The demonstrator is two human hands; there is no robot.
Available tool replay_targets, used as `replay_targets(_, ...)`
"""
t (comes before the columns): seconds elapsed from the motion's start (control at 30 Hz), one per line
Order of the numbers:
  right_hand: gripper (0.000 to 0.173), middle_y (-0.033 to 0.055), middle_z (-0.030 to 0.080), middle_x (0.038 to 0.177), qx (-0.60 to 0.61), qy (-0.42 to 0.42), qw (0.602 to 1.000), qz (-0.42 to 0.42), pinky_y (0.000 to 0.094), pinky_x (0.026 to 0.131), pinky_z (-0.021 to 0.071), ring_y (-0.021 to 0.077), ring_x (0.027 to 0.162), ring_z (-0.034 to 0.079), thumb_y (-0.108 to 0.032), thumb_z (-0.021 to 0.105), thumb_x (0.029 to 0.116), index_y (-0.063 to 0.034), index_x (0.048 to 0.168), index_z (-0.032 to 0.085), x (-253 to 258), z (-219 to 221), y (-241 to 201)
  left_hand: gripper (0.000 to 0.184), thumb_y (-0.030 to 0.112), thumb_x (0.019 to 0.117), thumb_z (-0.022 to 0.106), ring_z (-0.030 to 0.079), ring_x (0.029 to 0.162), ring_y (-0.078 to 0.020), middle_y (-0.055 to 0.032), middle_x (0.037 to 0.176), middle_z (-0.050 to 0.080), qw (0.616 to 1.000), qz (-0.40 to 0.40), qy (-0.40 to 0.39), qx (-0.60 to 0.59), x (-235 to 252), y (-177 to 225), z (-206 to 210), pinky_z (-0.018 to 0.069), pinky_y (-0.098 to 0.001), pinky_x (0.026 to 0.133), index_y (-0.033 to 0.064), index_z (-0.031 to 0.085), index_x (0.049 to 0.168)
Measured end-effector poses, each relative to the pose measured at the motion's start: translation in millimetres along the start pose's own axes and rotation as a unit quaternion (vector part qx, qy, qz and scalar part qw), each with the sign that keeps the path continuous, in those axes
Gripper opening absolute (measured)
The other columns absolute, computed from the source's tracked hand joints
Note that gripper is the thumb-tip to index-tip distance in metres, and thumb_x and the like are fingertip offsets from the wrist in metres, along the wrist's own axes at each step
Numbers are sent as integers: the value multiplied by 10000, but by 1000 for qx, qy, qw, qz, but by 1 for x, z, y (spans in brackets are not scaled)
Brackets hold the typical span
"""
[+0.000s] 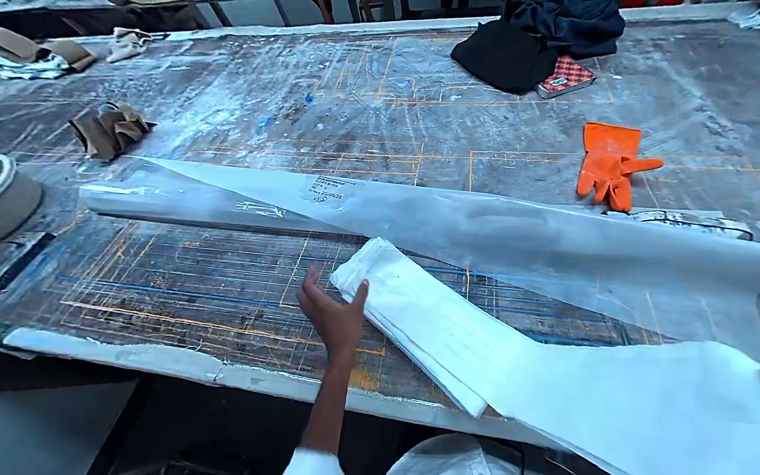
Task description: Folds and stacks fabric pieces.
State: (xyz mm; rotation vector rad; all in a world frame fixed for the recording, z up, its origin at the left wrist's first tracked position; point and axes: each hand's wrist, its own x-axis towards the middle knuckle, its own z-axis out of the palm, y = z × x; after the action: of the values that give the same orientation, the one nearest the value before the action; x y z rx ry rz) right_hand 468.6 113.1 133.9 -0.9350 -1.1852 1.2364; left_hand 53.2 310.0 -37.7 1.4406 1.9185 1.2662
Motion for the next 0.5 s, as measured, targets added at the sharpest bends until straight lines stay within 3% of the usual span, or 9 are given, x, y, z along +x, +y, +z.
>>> replay_targets(0.03, 474, -67, 741, 1093, 49, -42, 997, 34, 154, 736, 568, 4, 924, 696, -557, 654, 884, -185, 1167, 732, 13, 4, 6, 917, 409, 782, 881, 555, 1259, -317, -149, 1469, 493, 996, 75, -30, -21, -19, 16, -8, 542, -533, 914, 117, 399, 1505)
replay_targets(0.07, 501, -23, 730, 1137, 115, -106, 985, 70, 178, 668, 586, 28, 901, 703, -487, 684, 899, -145, 1266, 682, 24, 5, 15, 916, 426, 756, 894, 558, 1292, -225, -50, 1480, 507, 981, 143, -103, -85, -40, 36, -17, 567, -446, 946, 184, 413, 1496)
replay_targets(0.1, 508, 28, 720, 1153, 181, -152, 966, 103, 211, 608, 599, 58, 855, 709, -390, 698, 912, -107, 1329, 638, 35, 9, 26, 987, 481, 710, 913, 537, 1338, -186, 20, 1508, 492, 948, 193, -199, -158, -59, 57, -23, 556, -421, 1016, 264, 391, 1519)
replay_targets(0.17, 531, 87, 687, 1212, 266, -222, 925, 154, 246, 635, 624, 93, 861, 713, -315, 666, 965, -78, 1428, 558, 59, 23, 43, 1151, 602, 648, 908, 497, 1389, -198, 42, 1560, 456, 888, 241, -326, -217, -91, 101, -25, 489, -447, 1115, 304, 294, 1575)
replay_targets(0.2, 520, 92, 677, 1228, 279, -240, 913, 175, 248, 671, 628, 96, 884, 710, -321, 644, 987, -94, 1446, 549, 71, 33, 49, 1173, 555, 644, 934, 530, 1355, -204, 29, 1531, 495, 878, 234, -346, -233, -103, 115, -24, 493, -441, 1111, 285, 280, 1579)
replay_targets(0.27, 489, 118, 690, 1195, 265, -255, 906, 210, 261, 709, 628, 133, 907, 719, -347, 623, 997, -144, 1438, 564, 95, 49, 57, 954, 289, 737, 931, 684, 1118, -198, -20, 1274, 688, 893, 183, -317, -262, -115, 127, -19, 596, -391, 964, 200, 409, 1530)
replay_targets(0.33, 507, 162, 706, 1158, 229, -256, 918, 200, 313, 728, 643, 209, 899, 746, -378, 616, 1009, -188, 1464, 499, 114, 57, 66, 484, 136, 835, 830, 730, 872, -128, -1, 1000, 757, 927, 126, -240, -259, -108, 127, -16, 637, -301, 788, 168, 670, 1290)
replay_targets(0.4, 506, 111, 708, 1054, 137, -197, 959, 153, 321, 678, 642, 194, 792, 738, -396, 617, 1008, -217, 1449, 443, 120, 61, 76, 258, 144, 884, 787, 712, 887, -88, 35, 1010, 748, 949, 83, -185, -239, -90, 119, -20, 621, -272, 789, 186, 750, 1136)
replay_targets(0.5, 544, 4, 673, 1020, -113, -54, 988, 88, 287, 682, 612, 137, 831, 686, -380, 714, 922, -225, 1390, 483, 107, 63, 103, 385, 193, 851, 845, 735, 924, -145, -10, 1072, 751, 967, -12, -134, -216, -60, 95, -22, 642, -359, 798, 172, 698, 1206)
